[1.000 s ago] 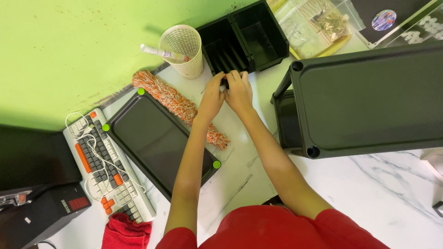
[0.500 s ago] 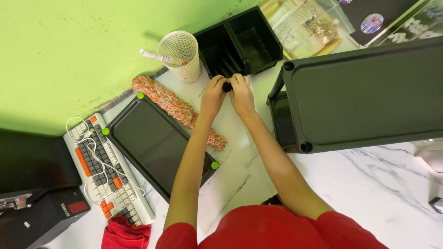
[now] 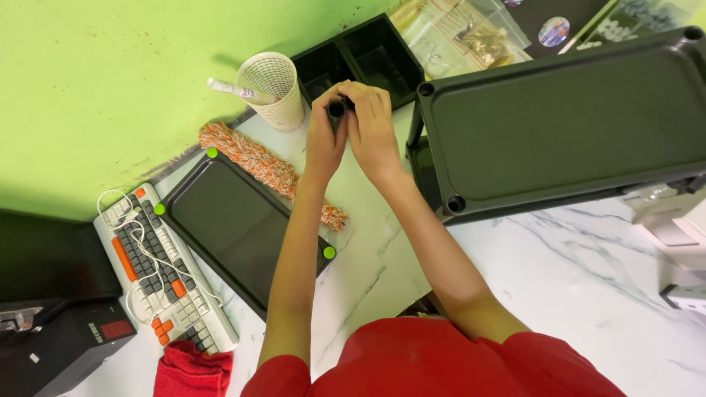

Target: The person assembles a black plastic rolling cart on a work counter, fitting trays together, inserting the leg posts into the tray corners, and pressing the corner caps into place. They then dust the assembled cart with a long orange duster and fold a red cloth.

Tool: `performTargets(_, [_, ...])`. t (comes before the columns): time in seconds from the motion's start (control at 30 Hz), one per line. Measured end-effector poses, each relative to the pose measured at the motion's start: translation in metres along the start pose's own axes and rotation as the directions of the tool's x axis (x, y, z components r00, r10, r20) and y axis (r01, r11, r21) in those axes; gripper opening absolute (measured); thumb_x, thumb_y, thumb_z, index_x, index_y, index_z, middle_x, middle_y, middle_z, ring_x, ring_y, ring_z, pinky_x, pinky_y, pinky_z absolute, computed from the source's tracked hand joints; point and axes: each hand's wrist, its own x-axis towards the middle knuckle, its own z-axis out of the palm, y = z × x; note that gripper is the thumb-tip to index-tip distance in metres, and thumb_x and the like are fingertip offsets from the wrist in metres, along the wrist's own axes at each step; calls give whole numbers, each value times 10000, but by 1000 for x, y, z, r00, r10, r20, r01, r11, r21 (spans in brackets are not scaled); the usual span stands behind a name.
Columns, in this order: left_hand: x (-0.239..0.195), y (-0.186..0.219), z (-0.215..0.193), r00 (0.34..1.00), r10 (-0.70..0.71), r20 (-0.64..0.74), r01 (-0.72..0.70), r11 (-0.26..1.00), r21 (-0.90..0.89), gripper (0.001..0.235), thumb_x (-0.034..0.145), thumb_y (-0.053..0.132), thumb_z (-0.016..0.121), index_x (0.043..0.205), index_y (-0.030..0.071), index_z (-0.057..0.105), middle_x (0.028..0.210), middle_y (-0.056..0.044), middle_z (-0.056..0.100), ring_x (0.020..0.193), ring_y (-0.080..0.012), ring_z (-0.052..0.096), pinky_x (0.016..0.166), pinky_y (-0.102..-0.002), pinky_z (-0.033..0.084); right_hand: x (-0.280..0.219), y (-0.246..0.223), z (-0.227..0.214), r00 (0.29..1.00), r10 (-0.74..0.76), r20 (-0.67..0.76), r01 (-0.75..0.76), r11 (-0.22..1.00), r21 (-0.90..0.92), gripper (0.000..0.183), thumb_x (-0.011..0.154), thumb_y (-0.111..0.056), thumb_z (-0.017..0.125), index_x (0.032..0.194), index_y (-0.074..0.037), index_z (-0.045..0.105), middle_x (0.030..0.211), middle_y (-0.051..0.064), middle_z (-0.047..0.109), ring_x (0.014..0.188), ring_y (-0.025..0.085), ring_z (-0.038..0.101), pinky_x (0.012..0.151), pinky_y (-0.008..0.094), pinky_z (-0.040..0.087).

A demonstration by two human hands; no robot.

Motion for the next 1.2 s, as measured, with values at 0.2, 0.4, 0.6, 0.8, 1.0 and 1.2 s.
performTargets(0.2, [13,58,-1,1000,26,5,-25,988,-150,399,1046,-6,645,1377,19,425,1324,-164,628,1170,-286,667,1031,-371,534,8,-50,-56,996,-32,-83,33,999,7,487,961,97,618,1412,-47,505,1389,120,578,1275,329,534,1074,411,482])
performTargets(0.4, [28,106,13,999,34,11,-30,965,-261,403,1065,10,669,1390,29,432,1276,-132,626,1126,-228,642,986,-332,535,15,-68,-113,997,39,-73,-38,999,23,497,1032,11,651,1477,-34,434,1380,106,609,1243,286,575,1018,356,510])
performTargets(0.6, [60,132,26,990,89,112,-46,938,-344,293,1119,55,608,1373,47,463,1212,-94,687,1075,-194,690,988,-323,563,34,-15,-146,989,139,-53,-120,955,273,288,1125,-38,539,1403,-37,462,1225,93,679,1130,207,666,1018,326,542])
performTargets(0.8, [58,92,59,996,-22,81,36,984,-175,272,1022,76,671,1254,42,533,1040,-167,706,936,-317,714,854,-361,568,64,67,-134,962,259,-81,-128,696,706,108,1113,-61,429,1161,-5,508,1028,84,631,967,192,619,953,357,519])
performTargets(1.0, [43,59,82,993,-69,98,84,984,-155,341,930,71,720,1225,43,551,1027,-181,716,988,-376,728,858,-381,567,91,89,-117,985,151,-85,-62,765,641,85,1093,-44,453,1088,2,524,986,73,599,911,176,592,887,348,507])
performTargets(1.2, [46,53,84,988,-128,84,143,967,-209,370,900,109,765,1202,48,562,1008,-121,733,916,-245,741,838,-342,565,119,87,-107,997,79,13,-69,768,637,114,1041,-31,457,1152,-24,482,966,59,584,846,150,585,809,318,526])
